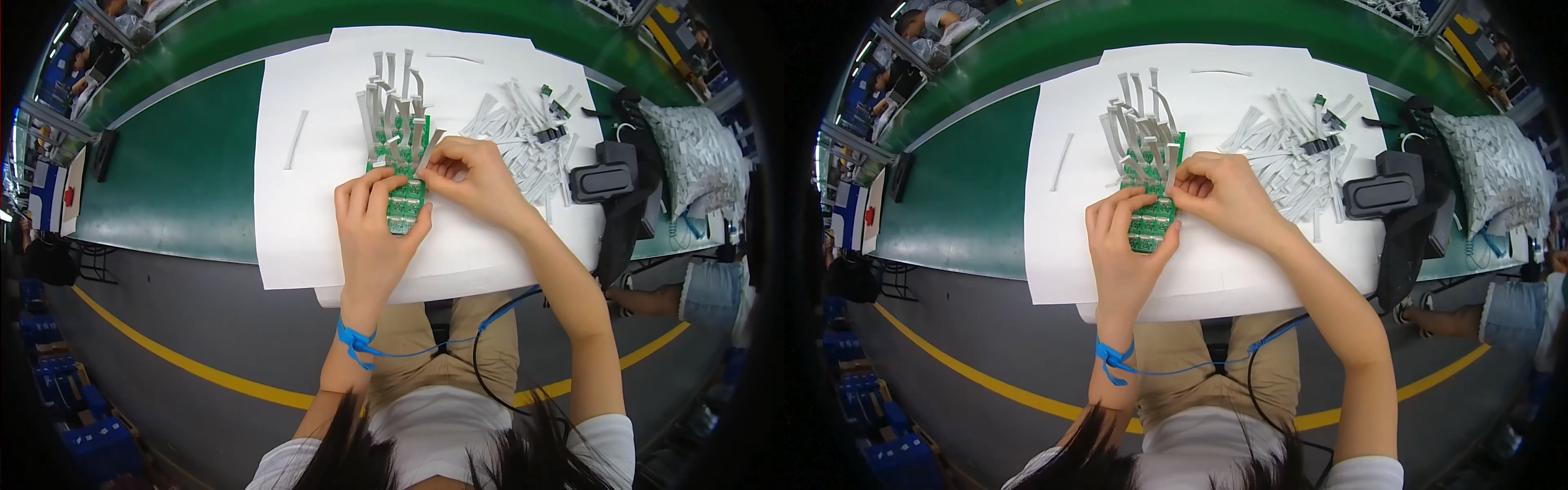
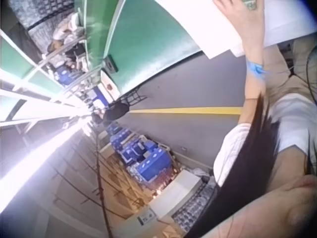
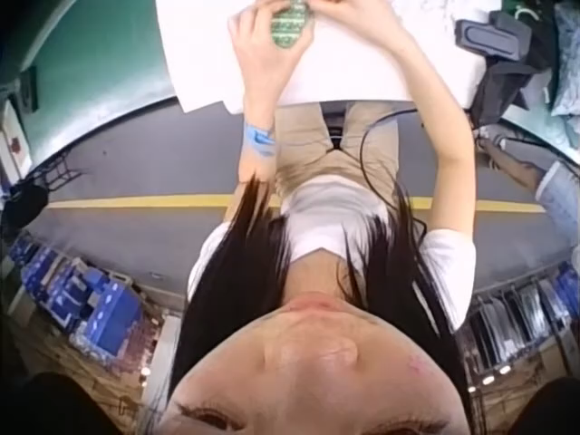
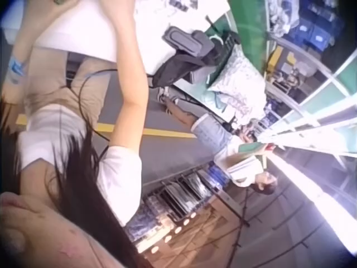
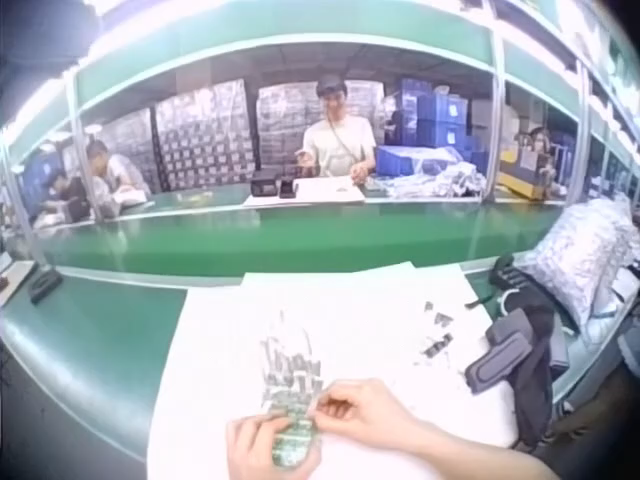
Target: Assembling ribbon cables onto a printed circuit board at an industrial workstation.
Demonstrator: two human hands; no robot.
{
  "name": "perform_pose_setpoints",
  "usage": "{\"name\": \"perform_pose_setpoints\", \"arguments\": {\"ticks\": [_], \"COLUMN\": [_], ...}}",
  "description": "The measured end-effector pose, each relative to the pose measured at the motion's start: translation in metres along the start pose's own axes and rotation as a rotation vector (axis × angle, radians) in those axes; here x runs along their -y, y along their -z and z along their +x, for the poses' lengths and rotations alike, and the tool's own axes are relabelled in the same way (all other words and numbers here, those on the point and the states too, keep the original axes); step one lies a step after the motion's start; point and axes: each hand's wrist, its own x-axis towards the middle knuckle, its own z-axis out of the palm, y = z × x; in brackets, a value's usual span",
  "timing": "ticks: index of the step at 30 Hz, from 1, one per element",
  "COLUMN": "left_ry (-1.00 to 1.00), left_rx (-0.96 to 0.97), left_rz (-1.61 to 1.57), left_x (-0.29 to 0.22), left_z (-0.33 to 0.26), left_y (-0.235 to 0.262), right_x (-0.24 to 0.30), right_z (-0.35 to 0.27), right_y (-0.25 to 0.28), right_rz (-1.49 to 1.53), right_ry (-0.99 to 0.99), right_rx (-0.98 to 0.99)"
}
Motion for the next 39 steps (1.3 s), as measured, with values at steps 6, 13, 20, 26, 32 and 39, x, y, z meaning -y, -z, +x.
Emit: {"name": "perform_pose_setpoints", "arguments": {"ticks": [6,13,20,26,32,39], "left_ry": [-0.005,-0.001,0.007,0.006,0.003,-0.006], "left_rx": [0.001,-0.006,-0.009,-0.012,-0.024,-0.032], "left_rz": [0.016,0.005,-0.006,-0.004,0.002,-0.013], "left_x": [0.001,0.002,0.001,0.002,0.003,0.003], "left_z": [-0.001,-0.001,-0.001,-0.001,-0.001,-0.001], "left_y": [0.001,-0.001,-0.001,-0.002,-0.003,-0.003], "right_x": [0.003,0.003,0.004,0.004,-0.003,0.015], "right_z": [0.0,-0.001,-0.003,-0.007,-0.01,-0.009], "right_y": [-0.003,-0.002,-0.005,-0.009,-0.015,-0.015], "right_rz": [-0.007,-0.04,-0.08,-0.175,-0.222,-0.506], "right_ry": [0.022,0.046,0.089,0.122,0.244,0.349], "right_rx": [-0.009,-0.015,-0.04,-0.038,-0.097,-0.083]}}
